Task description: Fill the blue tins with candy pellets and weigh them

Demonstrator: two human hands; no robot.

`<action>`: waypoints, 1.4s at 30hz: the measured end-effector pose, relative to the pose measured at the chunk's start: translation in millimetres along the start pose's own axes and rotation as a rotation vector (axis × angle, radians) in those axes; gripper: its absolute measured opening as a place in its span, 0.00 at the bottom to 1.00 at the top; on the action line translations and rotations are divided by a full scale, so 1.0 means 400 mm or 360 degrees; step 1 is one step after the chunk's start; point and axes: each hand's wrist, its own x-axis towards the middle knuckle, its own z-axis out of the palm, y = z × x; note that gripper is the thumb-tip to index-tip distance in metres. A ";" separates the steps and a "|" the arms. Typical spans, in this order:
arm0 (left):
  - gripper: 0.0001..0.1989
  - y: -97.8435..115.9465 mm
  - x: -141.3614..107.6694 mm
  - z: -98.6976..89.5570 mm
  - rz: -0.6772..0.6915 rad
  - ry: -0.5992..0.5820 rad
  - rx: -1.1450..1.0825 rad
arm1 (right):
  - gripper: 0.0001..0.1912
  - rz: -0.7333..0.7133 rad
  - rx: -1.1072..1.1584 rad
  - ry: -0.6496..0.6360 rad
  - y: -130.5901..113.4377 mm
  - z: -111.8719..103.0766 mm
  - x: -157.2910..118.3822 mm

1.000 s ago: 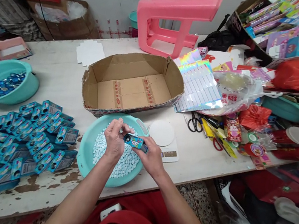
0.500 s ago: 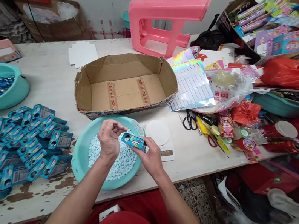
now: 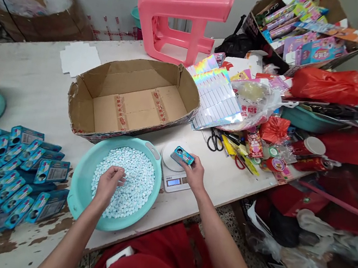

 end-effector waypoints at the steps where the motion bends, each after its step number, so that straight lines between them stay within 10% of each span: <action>1: 0.12 -0.008 -0.002 -0.003 0.0046 -0.0042 0.0149 | 0.27 -0.0017 0.0019 -0.0014 0.001 -0.003 -0.001; 9: 0.06 -0.062 -0.012 -0.014 0.0397 -0.0557 0.1413 | 0.22 0.0148 0.0018 0.0280 0.025 -0.093 -0.067; 23: 0.06 -0.043 -0.035 -0.025 0.0453 -0.0805 0.1642 | 0.20 0.0302 0.0031 0.0270 0.089 -0.129 -0.153; 35: 0.10 -0.049 -0.044 -0.091 0.0265 -0.1185 0.1410 | 0.21 0.0337 0.0084 0.0221 0.101 -0.115 -0.167; 42: 0.13 -0.044 -0.017 -0.142 -0.0339 -0.0942 -0.0162 | 0.27 0.0249 0.0036 0.0156 0.053 -0.089 -0.138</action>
